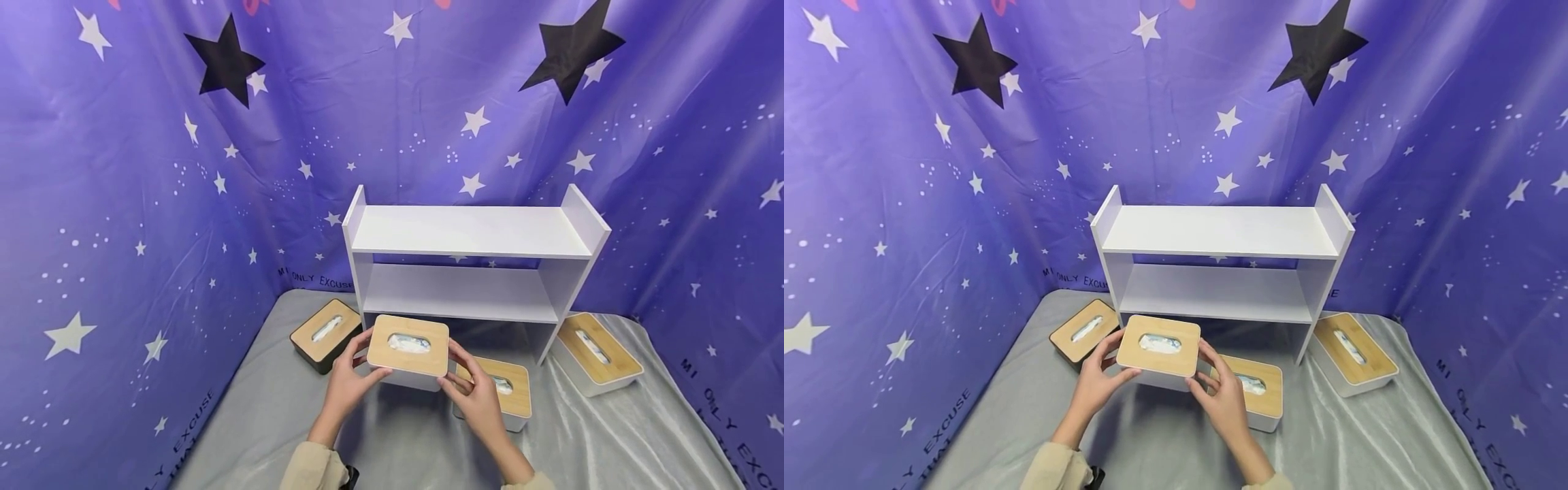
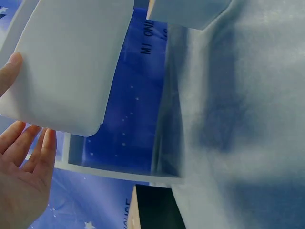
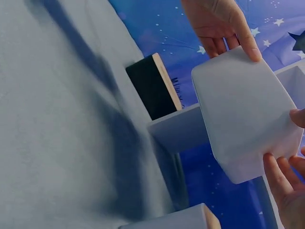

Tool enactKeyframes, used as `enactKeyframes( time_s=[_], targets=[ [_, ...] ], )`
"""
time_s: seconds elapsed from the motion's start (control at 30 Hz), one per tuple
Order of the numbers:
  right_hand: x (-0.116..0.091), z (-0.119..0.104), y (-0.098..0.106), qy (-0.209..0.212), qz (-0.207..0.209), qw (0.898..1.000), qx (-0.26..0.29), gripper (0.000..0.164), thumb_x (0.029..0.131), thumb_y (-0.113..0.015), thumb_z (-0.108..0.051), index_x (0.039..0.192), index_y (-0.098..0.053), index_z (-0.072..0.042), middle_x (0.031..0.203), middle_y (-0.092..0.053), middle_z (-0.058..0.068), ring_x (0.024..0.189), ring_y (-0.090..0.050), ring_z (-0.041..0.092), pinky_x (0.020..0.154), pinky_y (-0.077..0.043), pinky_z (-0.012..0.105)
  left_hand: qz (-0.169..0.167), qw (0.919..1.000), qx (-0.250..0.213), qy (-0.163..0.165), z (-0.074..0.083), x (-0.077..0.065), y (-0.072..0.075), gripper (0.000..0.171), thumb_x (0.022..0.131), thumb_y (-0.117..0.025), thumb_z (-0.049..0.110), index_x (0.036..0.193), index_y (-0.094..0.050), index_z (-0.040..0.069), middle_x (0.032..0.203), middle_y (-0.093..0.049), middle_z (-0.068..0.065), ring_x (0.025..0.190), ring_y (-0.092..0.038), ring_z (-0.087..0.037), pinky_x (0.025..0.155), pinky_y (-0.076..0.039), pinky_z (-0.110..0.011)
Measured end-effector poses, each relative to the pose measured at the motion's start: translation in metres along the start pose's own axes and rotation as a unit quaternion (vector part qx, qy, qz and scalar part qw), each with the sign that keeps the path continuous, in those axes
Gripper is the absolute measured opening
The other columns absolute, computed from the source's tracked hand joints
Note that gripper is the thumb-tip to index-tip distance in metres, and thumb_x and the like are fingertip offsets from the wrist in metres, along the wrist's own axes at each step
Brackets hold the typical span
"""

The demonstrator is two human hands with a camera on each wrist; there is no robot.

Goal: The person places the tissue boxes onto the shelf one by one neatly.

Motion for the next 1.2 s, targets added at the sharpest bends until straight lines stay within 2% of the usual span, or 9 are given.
enactKeyframes(
  time_s=[0.13, 0.3, 0.4, 0.57, 0.67, 0.87, 0.97, 1.2],
  targets=[
    [0.007, -0.002, 0.005, -0.009, 0.011, 1.000, 0.014, 0.063, 0.085, -0.075, 0.000, 0.143, -0.052, -0.004, 0.141, -0.056, 0.022, 0.123, -0.055, -0.007, 0.089, -0.057, 0.020, 0.006, 1.0000, -0.005, -0.005, 0.004, 0.004, -0.003, 0.079, 0.074, -0.090, 0.027, 0.143, -0.052, 0.027, 0.140, -0.061, 0.002, 0.128, -0.058, -0.022, 0.098, -0.055, -0.044],
    [0.015, -0.004, 0.010, -0.002, 0.011, 1.000, 0.025, 0.059, 0.086, -0.074, 0.002, 0.141, -0.054, -0.001, 0.142, -0.055, 0.024, 0.123, -0.056, -0.007, 0.091, -0.056, 0.020, 0.021, 0.9996, -0.019, 0.006, 0.009, 0.008, -0.008, 0.078, 0.074, -0.089, 0.023, 0.143, -0.053, 0.023, 0.141, -0.061, 0.002, 0.128, -0.057, -0.022, 0.100, -0.054, -0.046],
    [0.023, -0.007, 0.017, 0.002, 0.017, 0.999, 0.034, 0.057, 0.086, -0.073, 0.004, 0.140, -0.055, 0.000, 0.146, -0.052, 0.024, 0.122, -0.057, -0.007, 0.092, -0.054, 0.017, 0.023, 0.9994, -0.025, 0.006, 0.016, 0.018, -0.012, 0.077, 0.074, -0.089, 0.023, 0.143, -0.053, 0.023, 0.139, -0.062, 0.000, 0.127, -0.058, -0.022, 0.101, -0.053, -0.047],
    [0.046, -0.014, 0.025, 0.003, 0.027, 0.999, 0.043, 0.054, 0.086, -0.073, 0.004, 0.138, -0.057, -0.002, 0.148, -0.051, 0.021, 0.123, -0.056, -0.008, 0.093, -0.053, 0.015, 0.029, 0.9989, -0.031, -0.019, 0.032, 0.039, -0.014, 0.073, 0.077, -0.087, 0.024, 0.142, -0.053, 0.021, 0.138, -0.062, -0.004, 0.127, -0.058, -0.024, 0.102, -0.051, -0.051],
    [0.052, -0.021, 0.027, 0.012, 0.026, 0.999, 0.044, 0.054, 0.086, -0.073, 0.003, 0.138, -0.058, -0.001, 0.146, -0.052, 0.022, 0.123, -0.057, -0.007, 0.093, -0.053, 0.016, 0.030, 0.9985, -0.041, -0.019, 0.038, 0.044, -0.012, 0.073, 0.077, -0.087, 0.022, 0.142, -0.053, 0.021, 0.139, -0.062, -0.005, 0.129, -0.057, -0.026, 0.104, -0.049, -0.054],
    [0.062, -0.032, 0.027, 0.026, 0.014, 0.999, 0.043, 0.054, 0.087, -0.072, 0.005, 0.139, -0.057, 0.000, 0.147, -0.052, 0.021, 0.124, -0.057, -0.004, 0.095, -0.053, 0.018, 0.024, 0.9984, -0.051, -0.011, 0.041, 0.051, -0.011, 0.075, 0.078, -0.087, 0.023, 0.144, -0.050, 0.024, 0.142, -0.059, -0.004, 0.132, -0.054, -0.025, 0.107, -0.046, -0.056],
    [0.070, -0.030, 0.025, 0.020, 0.008, 0.999, 0.046, 0.054, 0.088, -0.071, 0.003, 0.139, -0.056, -0.001, 0.149, -0.051, 0.019, 0.125, -0.057, -0.005, 0.095, -0.053, 0.017, 0.029, 0.9982, -0.051, -0.014, 0.043, 0.057, -0.010, 0.076, 0.078, -0.086, 0.022, 0.145, -0.049, 0.024, 0.143, -0.058, -0.003, 0.132, -0.054, -0.024, 0.107, -0.047, -0.054],
    [0.090, -0.022, 0.025, 0.004, 0.023, 0.998, 0.054, 0.052, 0.088, -0.072, 0.001, 0.138, -0.059, -0.002, 0.148, -0.053, 0.016, 0.123, -0.057, -0.006, 0.094, -0.052, 0.014, 0.027, 0.9983, -0.050, -0.012, 0.041, 0.074, -0.013, 0.073, 0.082, -0.084, 0.024, 0.145, -0.049, 0.020, 0.144, -0.057, -0.007, 0.136, -0.051, -0.026, 0.109, -0.047, -0.053]
  ],
)
Point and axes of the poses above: each hand's wrist, its own x-axis towards the middle knuckle, its own y-axis out of the back of the hand, z = x × y, the point moved 8 cm from there along x, towards the middle knuckle
